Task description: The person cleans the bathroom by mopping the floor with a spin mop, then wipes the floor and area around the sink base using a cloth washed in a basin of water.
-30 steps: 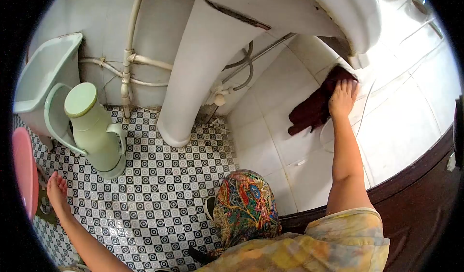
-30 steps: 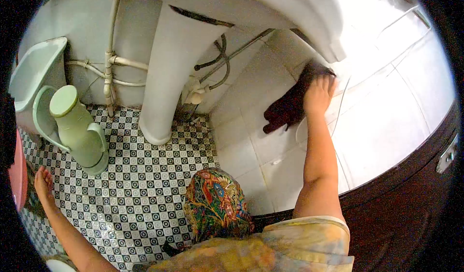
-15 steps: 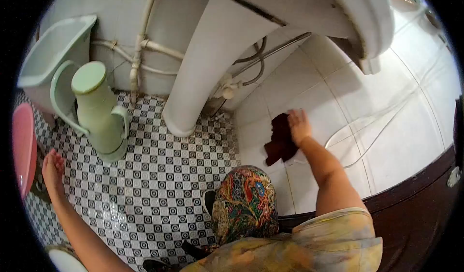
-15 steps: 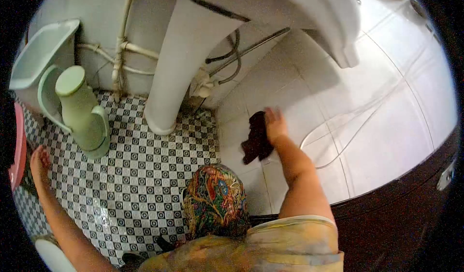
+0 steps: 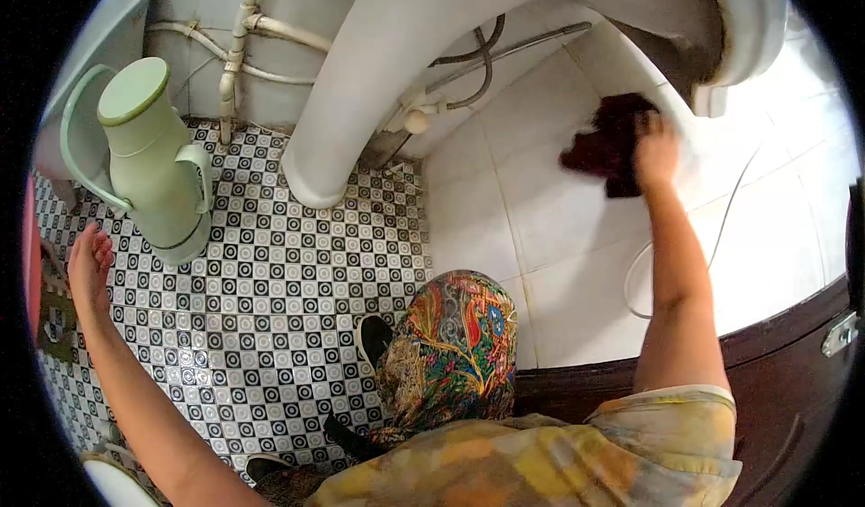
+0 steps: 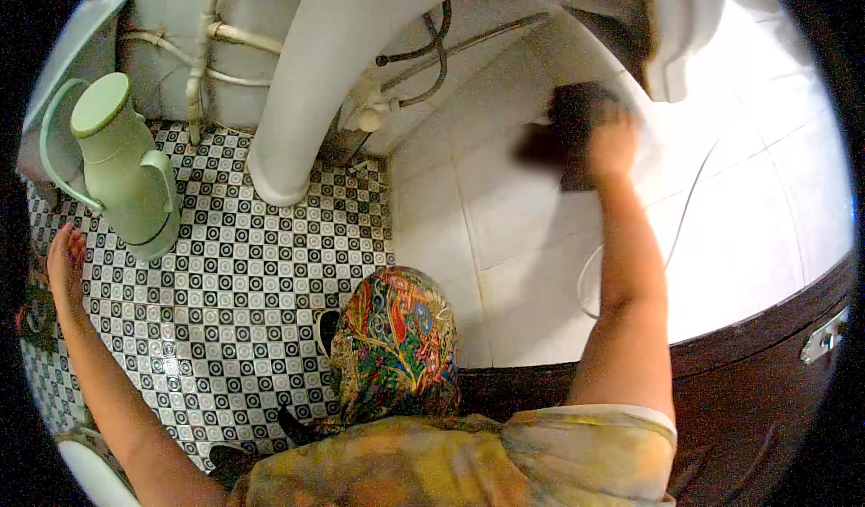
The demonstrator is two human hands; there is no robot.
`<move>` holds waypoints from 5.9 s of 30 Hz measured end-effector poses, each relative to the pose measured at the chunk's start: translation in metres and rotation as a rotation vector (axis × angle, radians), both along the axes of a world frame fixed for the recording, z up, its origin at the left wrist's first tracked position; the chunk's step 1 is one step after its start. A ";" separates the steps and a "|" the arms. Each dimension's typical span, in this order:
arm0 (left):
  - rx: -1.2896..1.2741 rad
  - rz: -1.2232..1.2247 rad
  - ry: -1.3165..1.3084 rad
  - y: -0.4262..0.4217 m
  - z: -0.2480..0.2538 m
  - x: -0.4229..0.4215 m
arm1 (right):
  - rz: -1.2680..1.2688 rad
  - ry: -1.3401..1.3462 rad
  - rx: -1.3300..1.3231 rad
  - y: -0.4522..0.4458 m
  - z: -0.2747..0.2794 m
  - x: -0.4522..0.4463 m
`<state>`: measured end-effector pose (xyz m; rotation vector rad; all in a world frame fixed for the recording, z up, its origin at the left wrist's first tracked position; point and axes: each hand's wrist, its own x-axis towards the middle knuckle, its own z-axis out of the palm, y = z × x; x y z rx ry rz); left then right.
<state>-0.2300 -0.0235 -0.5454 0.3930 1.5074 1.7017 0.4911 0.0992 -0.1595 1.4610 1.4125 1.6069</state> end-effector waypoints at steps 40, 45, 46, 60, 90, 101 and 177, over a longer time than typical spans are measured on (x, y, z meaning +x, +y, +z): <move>0.108 0.009 0.273 -0.007 -0.063 -0.096 | 0.304 0.417 -0.346 -0.112 -0.057 -0.022; 0.094 -0.002 0.215 -0.005 -0.101 -0.142 | 0.248 0.126 0.138 -0.098 0.027 0.000; 0.082 0.002 0.210 -0.004 -0.103 -0.145 | 0.263 0.096 0.201 -0.104 0.050 -0.002; 0.186 -0.042 0.124 0.038 -0.079 -0.111 | 0.304 0.566 -0.195 -0.141 -0.040 -0.018; 0.023 0.169 0.348 -0.043 0.009 -0.114 | -0.179 0.121 -0.270 0.005 -0.124 -0.029; -0.035 0.231 0.162 -0.079 0.096 -0.055 | -0.225 0.054 -0.888 -0.106 -0.283 -0.012; -0.410 -0.103 0.215 -0.122 0.076 -0.061 | 0.129 1.372 -1.582 0.009 -0.371 -0.174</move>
